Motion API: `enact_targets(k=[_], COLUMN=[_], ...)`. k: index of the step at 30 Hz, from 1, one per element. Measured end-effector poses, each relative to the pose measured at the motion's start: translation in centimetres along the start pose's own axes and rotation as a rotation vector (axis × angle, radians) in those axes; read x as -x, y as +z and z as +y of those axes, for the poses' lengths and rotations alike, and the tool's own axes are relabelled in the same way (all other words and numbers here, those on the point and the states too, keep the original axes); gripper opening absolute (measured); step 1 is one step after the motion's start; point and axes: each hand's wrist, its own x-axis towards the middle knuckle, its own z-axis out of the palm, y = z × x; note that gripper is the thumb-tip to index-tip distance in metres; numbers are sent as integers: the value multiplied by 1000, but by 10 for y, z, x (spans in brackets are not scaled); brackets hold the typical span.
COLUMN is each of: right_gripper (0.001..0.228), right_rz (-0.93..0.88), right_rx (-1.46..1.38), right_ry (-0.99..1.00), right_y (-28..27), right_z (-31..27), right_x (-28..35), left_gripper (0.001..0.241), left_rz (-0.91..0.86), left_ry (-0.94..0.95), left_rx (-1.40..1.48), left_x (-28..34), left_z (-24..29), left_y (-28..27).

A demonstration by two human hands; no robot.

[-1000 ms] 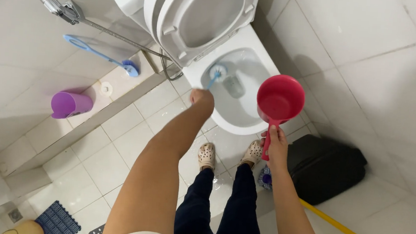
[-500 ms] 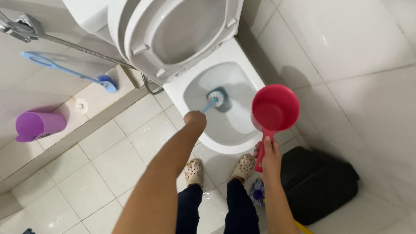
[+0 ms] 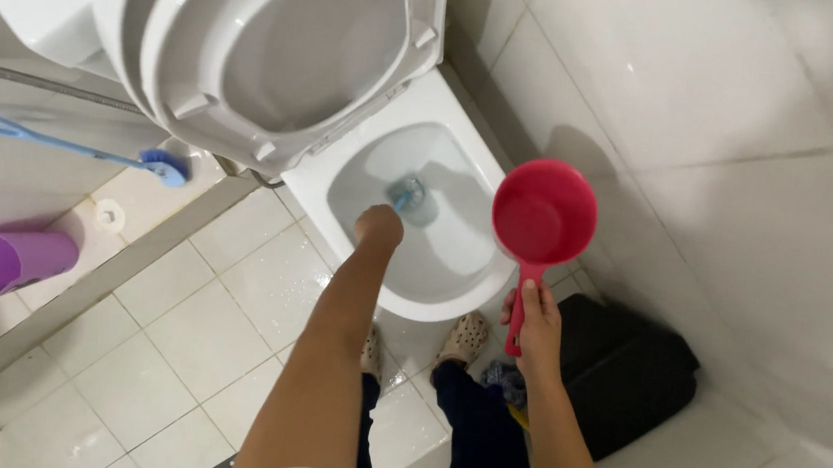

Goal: The person cleans a toilet bowl using a blue toilet brush and a pink plastic scoop. They scrub the inside of the bowl, rinse the brush, and then use a white scrubbing brush to clean the toilet seat and rim. The person repeatedly fills the pink scoop with water from a sink to rinse the brushes and flush the toilet.

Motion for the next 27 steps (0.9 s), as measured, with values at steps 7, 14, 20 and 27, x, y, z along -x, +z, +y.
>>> enact_targets(k=[7, 14, 20, 27], right_gripper=[30, 31, 32, 34], right_rz=[38, 17, 12, 3], right_rx=[52, 11, -10, -38], right_ry=[76, 7, -58, -29], right_y=[0, 3, -9, -6], right_z=[27, 13, -15, -49], right_x=[-24, -9, 31, 68], left_gripper=[26, 5, 34, 35], left_rz=[141, -390, 170, 231], left_ry=[0, -412, -299, -13], left_rx=[-147, 1685, 1414, 812], left_x=[-50, -67, 57, 185], left_z=[17, 30, 58, -13], left_y=[109, 194, 182, 52])
